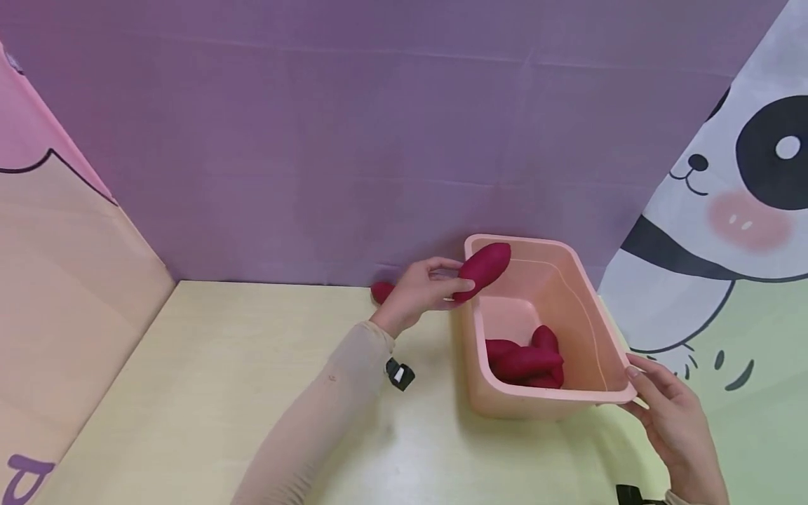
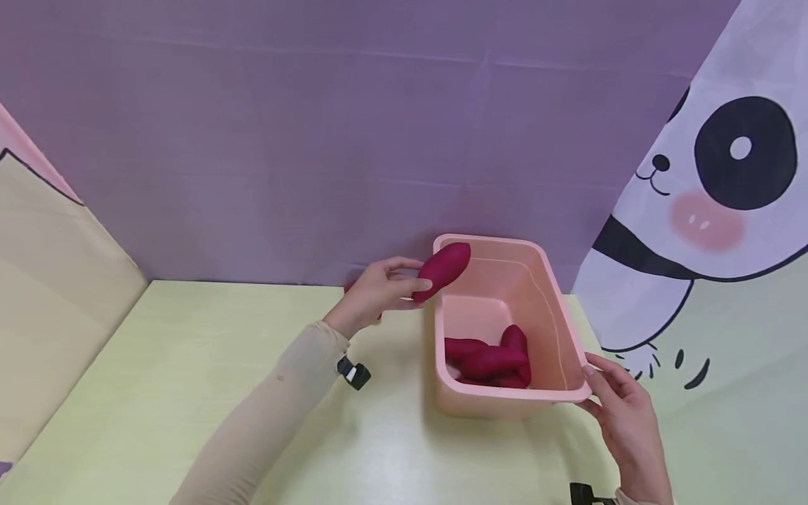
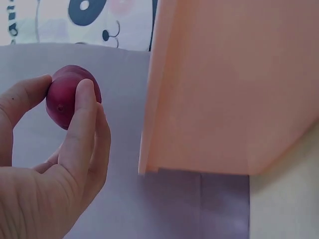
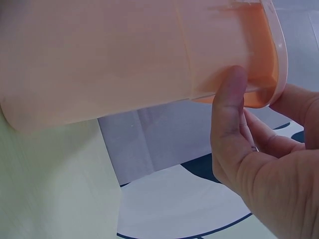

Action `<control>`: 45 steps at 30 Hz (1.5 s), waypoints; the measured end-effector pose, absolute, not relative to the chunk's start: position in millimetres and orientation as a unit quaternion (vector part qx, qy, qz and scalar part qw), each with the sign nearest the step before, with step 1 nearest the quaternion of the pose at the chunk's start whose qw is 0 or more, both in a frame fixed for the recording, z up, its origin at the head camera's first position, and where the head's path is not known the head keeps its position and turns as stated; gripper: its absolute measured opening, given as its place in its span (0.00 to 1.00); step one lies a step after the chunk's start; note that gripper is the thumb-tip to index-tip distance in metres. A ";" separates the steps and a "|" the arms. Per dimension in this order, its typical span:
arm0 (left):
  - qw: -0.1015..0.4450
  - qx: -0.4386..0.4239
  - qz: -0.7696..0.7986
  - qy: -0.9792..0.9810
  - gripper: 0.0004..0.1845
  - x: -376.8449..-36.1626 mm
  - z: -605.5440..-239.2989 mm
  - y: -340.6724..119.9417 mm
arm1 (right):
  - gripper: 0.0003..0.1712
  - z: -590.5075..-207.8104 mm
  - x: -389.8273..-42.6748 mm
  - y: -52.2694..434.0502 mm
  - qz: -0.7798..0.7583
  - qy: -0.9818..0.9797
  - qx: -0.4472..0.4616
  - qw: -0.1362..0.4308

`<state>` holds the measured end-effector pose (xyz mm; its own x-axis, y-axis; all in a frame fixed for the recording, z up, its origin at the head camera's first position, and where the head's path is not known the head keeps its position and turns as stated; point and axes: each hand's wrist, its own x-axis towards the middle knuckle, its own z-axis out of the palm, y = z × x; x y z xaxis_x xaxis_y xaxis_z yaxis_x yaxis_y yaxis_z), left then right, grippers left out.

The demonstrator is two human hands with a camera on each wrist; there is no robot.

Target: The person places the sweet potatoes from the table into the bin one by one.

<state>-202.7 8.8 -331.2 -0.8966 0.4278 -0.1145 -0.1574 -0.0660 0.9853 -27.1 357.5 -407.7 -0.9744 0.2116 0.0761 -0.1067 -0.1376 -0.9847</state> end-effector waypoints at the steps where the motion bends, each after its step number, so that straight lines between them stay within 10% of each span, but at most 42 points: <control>1: 0.204 0.105 0.720 0.655 0.26 -205.6 -328.1 16.2 | 0.16 -407.8 -26.4 357.1 0.754 -0.647 -0.039 0.107; 18: 0.192 0.084 0.631 0.747 0.14 -227.7 -306.6 110.5 | 0.15 -403.7 -22.4 344.4 0.737 -0.663 -0.047 0.123; 45: 0.232 0.056 0.571 0.785 0.09 -194.5 -341.9 138.3 | 0.15 -401.4 -21.0 339.9 0.738 -0.665 -0.055 0.101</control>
<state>-194.5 138.3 -341.9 -0.8860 0.3530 -0.3007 -0.1775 0.3409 0.9232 -21.0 339.9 -401.4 -0.9736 0.2220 0.0536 -0.0764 -0.0953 -0.9925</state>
